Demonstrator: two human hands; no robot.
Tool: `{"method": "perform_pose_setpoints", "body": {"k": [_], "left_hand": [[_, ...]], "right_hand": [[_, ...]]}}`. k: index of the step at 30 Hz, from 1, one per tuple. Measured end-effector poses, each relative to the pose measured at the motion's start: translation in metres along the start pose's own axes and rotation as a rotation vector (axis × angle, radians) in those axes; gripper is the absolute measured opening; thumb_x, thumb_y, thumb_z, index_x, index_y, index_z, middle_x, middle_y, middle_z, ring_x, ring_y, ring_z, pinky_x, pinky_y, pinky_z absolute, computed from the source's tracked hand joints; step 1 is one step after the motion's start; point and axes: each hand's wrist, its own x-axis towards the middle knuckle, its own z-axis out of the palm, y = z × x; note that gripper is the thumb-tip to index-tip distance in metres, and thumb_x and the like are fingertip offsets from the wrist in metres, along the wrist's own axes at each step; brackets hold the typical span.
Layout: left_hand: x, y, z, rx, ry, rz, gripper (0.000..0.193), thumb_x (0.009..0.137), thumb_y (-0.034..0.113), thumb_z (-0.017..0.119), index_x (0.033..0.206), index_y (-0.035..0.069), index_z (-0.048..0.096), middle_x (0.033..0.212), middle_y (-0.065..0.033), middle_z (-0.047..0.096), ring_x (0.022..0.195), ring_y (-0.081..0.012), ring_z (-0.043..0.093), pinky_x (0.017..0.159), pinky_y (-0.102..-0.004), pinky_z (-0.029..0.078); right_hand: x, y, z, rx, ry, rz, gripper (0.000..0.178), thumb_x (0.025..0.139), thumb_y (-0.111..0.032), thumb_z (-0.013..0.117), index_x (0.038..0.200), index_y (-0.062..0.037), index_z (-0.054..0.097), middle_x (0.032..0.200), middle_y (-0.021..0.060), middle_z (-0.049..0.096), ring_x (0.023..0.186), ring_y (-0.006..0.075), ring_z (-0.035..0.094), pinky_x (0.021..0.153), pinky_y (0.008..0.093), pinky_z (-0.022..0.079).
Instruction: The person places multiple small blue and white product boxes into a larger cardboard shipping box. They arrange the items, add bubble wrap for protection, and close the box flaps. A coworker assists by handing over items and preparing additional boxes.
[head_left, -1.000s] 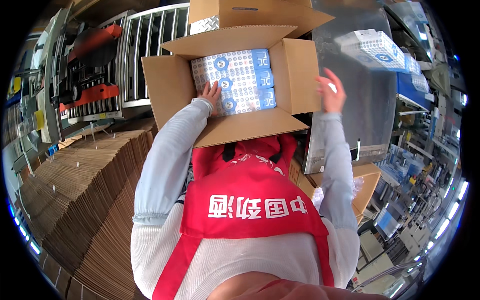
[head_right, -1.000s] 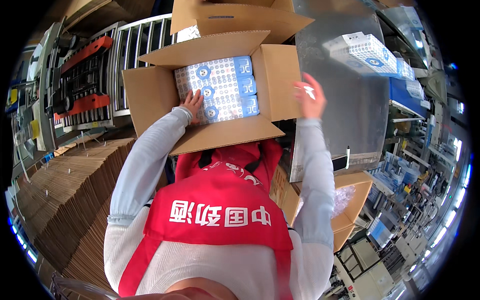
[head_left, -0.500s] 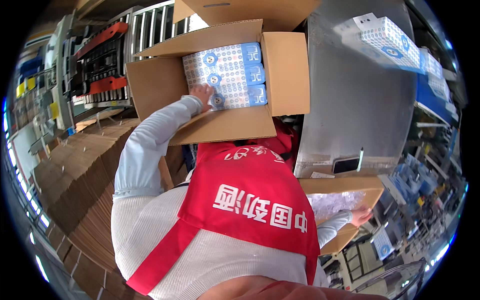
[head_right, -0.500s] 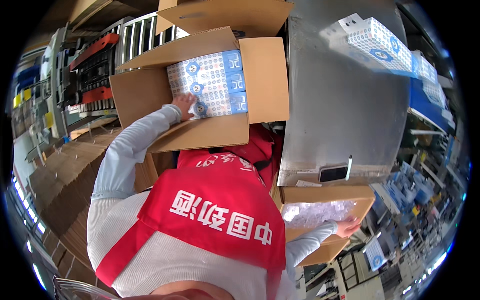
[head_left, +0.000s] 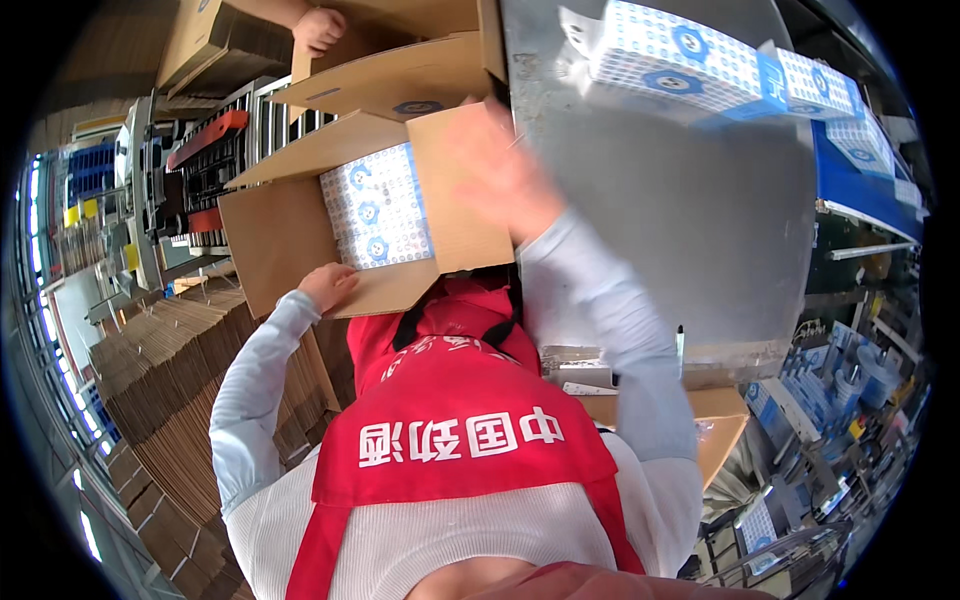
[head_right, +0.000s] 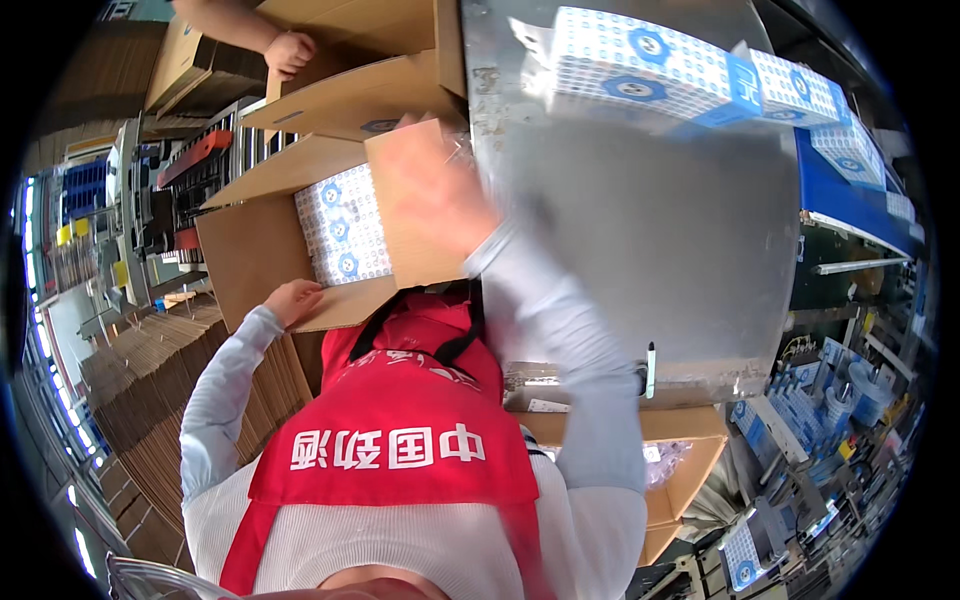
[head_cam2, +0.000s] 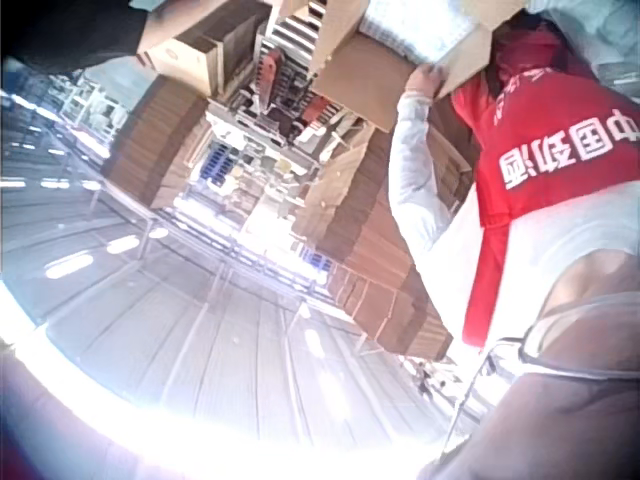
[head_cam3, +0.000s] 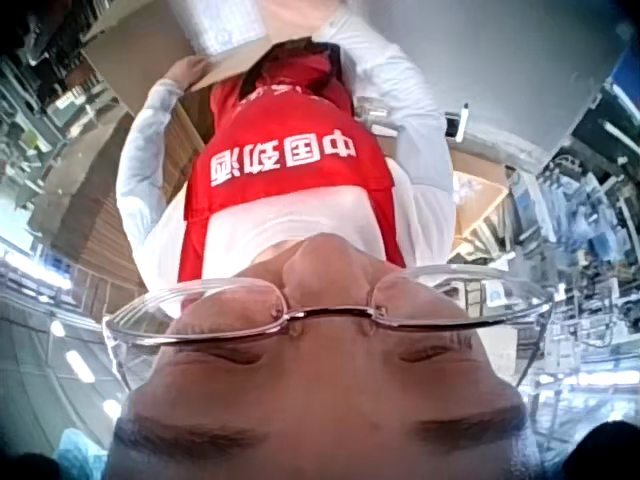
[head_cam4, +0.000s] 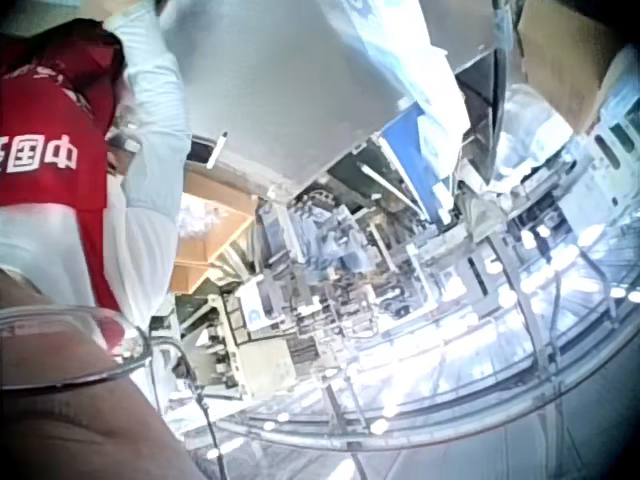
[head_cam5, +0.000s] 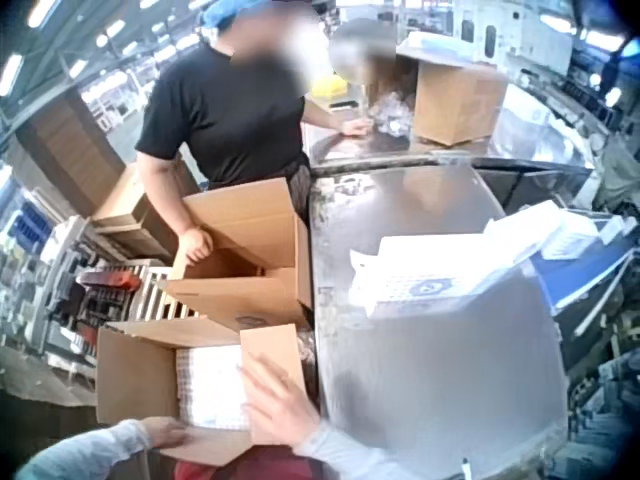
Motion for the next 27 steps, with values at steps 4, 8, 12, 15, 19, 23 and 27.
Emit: {"method": "perform_pose_setpoints", "body": {"k": [4, 8, 12, 15, 19, 23, 27], "left_hand": [[0.004, 0.1, -0.03, 0.033, 0.411, 0.223, 0.015, 0.087, 0.013, 0.062, 0.099, 0.006, 0.067, 0.086, -0.0121, 0.064, 0.084, -0.0297, 0.064, 0.071, -0.0388, 0.051], [0.064, 0.249, -0.083, 0.094, 0.671, 0.819, 0.016, 0.082, 0.003, 0.064, 0.097, 0.003, 0.066, 0.089, -0.0126, 0.063, 0.083, -0.0325, 0.061, 0.073, -0.0382, 0.049], [0.136, 0.351, -0.107, 0.103, 0.853, 0.931, 0.057, 0.081, 0.018, 0.07, 0.133, 0.007, 0.047, 0.129, -0.0184, 0.048, 0.117, -0.0372, 0.046, 0.099, -0.042, 0.04], [0.175, 0.385, -0.099, 0.153, 0.84, 0.635, 0.082, 0.081, 0.049, 0.067, 0.147, 0.019, 0.029, 0.15, -0.0229, 0.023, 0.132, -0.0483, 0.027, 0.107, -0.0535, 0.028], [0.212, 0.419, -0.086, 0.436, 0.872, 0.507, 0.083, 0.076, 0.05, 0.064, 0.148, 0.031, 0.027, 0.154, -0.0216, 0.017, 0.133, -0.0539, 0.021, 0.105, -0.0613, 0.025], [0.226, 0.399, -0.087, 0.285, 0.94, 0.57, 0.078, 0.075, 0.039, 0.063, 0.147, 0.03, 0.033, 0.152, -0.0201, 0.023, 0.128, -0.05, 0.032, 0.104, -0.0549, 0.032], [0.218, 0.421, -0.091, 0.126, 0.917, 0.386, 0.075, 0.075, 0.037, 0.065, 0.145, 0.033, 0.036, 0.151, -0.0168, 0.026, 0.119, -0.0425, 0.044, 0.1, -0.0463, 0.038]], "right_hand": [[0.049, 0.114, -0.163, -1.169, -0.451, 0.511, 0.092, 0.073, -0.055, 0.072, 0.148, -0.0219, 0.031, 0.155, 0.0094, 0.022, 0.143, 0.0365, 0.015, 0.109, 0.0676, 0.011], [0.053, 0.157, -0.209, -1.015, -0.555, 0.614, 0.109, 0.059, -0.039, 0.083, 0.148, -0.0137, 0.026, 0.149, 0.0106, 0.031, 0.143, 0.0339, 0.016, 0.112, 0.0618, 0.013], [0.029, 0.197, -0.185, -0.878, -0.497, -0.074, 0.109, 0.057, -0.042, 0.084, 0.146, -0.0137, 0.029, 0.146, 0.0136, 0.034, 0.141, 0.035, 0.022, 0.113, 0.061, 0.012], [0.056, 0.127, -0.232, -0.971, -0.436, 0.307, 0.115, 0.057, -0.053, 0.081, 0.149, -0.0127, 0.024, 0.153, 0.0192, 0.022, 0.14, 0.0438, 0.017, 0.114, 0.0575, 0.015], [-0.004, 0.301, -0.323, -1.155, 0.001, 0.733, 0.091, 0.074, -0.069, 0.057, 0.149, -0.0267, 0.026, 0.158, 0.0094, 0.013, 0.143, 0.0415, 0.008, 0.105, 0.0727, 0.01], [-0.023, 0.303, -0.315, -1.062, 0.039, 0.99, 0.08, 0.078, -0.082, 0.036, 0.146, -0.0395, 0.03, 0.158, 0.0032, 0.014, 0.143, 0.0445, 0.004, 0.102, 0.0759, 0.014], [0.001, 0.269, -0.314, -0.95, 0.051, 0.975, 0.073, 0.081, -0.077, 0.04, 0.139, -0.032, 0.044, 0.151, 0.0105, 0.026, 0.142, 0.0439, 0.01, 0.098, 0.0784, 0.02]]}}
